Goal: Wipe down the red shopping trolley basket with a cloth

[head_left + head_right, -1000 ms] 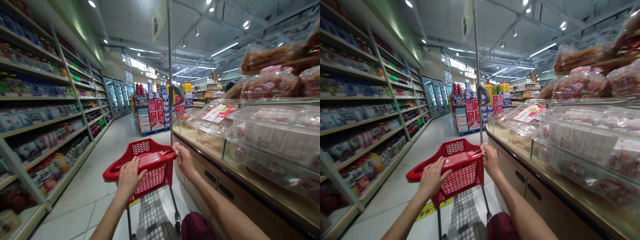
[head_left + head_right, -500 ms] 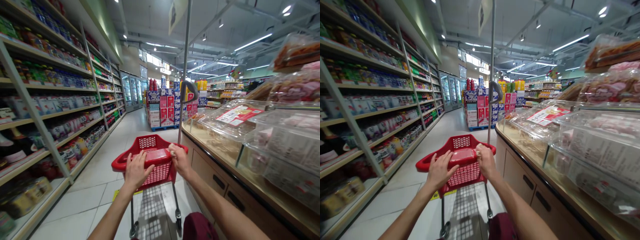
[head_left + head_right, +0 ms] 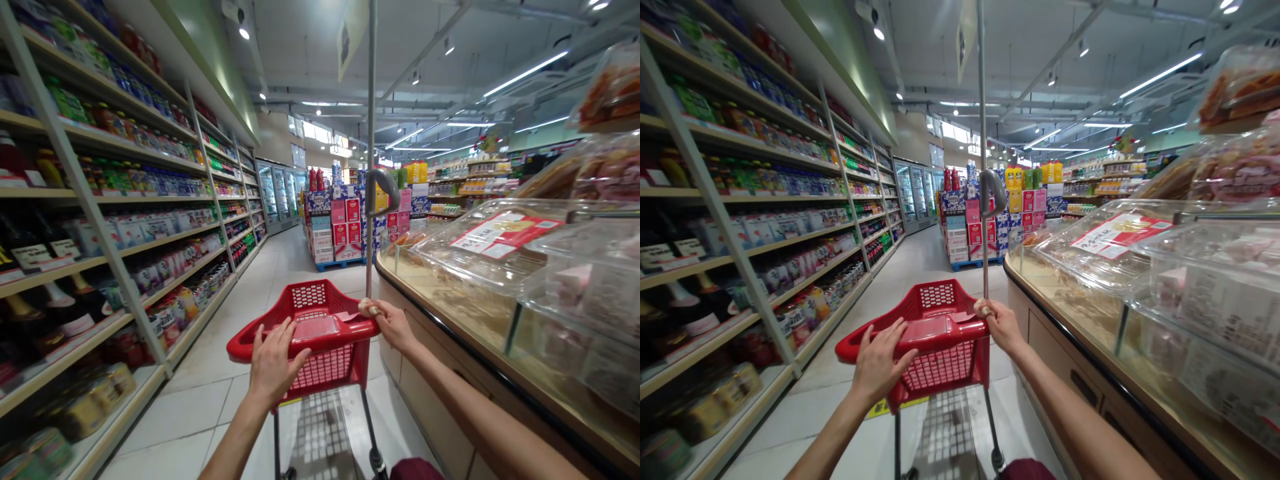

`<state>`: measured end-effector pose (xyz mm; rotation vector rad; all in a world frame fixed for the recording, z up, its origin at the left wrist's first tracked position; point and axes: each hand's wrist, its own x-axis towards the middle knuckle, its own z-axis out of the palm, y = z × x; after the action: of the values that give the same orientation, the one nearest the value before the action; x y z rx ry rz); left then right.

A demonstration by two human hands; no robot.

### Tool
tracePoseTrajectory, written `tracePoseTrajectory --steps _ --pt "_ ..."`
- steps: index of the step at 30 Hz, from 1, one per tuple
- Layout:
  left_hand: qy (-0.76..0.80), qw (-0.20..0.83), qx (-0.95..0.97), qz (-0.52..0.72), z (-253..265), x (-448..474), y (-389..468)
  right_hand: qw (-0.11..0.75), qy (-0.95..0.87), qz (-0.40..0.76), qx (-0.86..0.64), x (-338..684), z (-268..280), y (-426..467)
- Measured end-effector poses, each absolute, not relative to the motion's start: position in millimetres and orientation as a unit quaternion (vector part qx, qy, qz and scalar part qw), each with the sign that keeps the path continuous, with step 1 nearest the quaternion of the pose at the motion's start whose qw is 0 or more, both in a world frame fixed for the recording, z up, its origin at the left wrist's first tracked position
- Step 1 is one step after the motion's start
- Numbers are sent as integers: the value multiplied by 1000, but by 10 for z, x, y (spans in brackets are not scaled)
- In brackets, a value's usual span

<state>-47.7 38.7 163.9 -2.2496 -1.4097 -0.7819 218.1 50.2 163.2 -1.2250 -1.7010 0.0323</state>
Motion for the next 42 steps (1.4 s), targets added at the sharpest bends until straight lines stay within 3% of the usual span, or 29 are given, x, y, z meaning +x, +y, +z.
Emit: tracePoseTrajectory --steps 4,9,13,19,24,30,36,42 --pt "-502 185 -800 -271 1632 -474 443 511 -764 -54 -391 1566 1458 206" --pt "-503 189 -800 -269 1622 -465 461 528 -730 -118 -418 1823 1397 355" --pt "-497 207 -793 -284 1603 -370 467 570 -653 -117 -485 1936 1382 443" --pt "-499 216 -792 -277 1599 -269 442 510 -758 -127 -386 1556 1403 380" --pt "-498 232 -787 -280 1574 -238 409 565 -638 -118 -509 1893 1437 440" --pt "-496 246 -786 -277 1540 -149 393 511 -764 -119 -375 1498 1432 351" --pt "-516 264 -754 -309 1442 -323 356 563 -644 -118 -504 1811 1404 430" --pt "-498 249 -777 -295 1406 -312 418 511 -768 -114 -369 1297 1429 329"
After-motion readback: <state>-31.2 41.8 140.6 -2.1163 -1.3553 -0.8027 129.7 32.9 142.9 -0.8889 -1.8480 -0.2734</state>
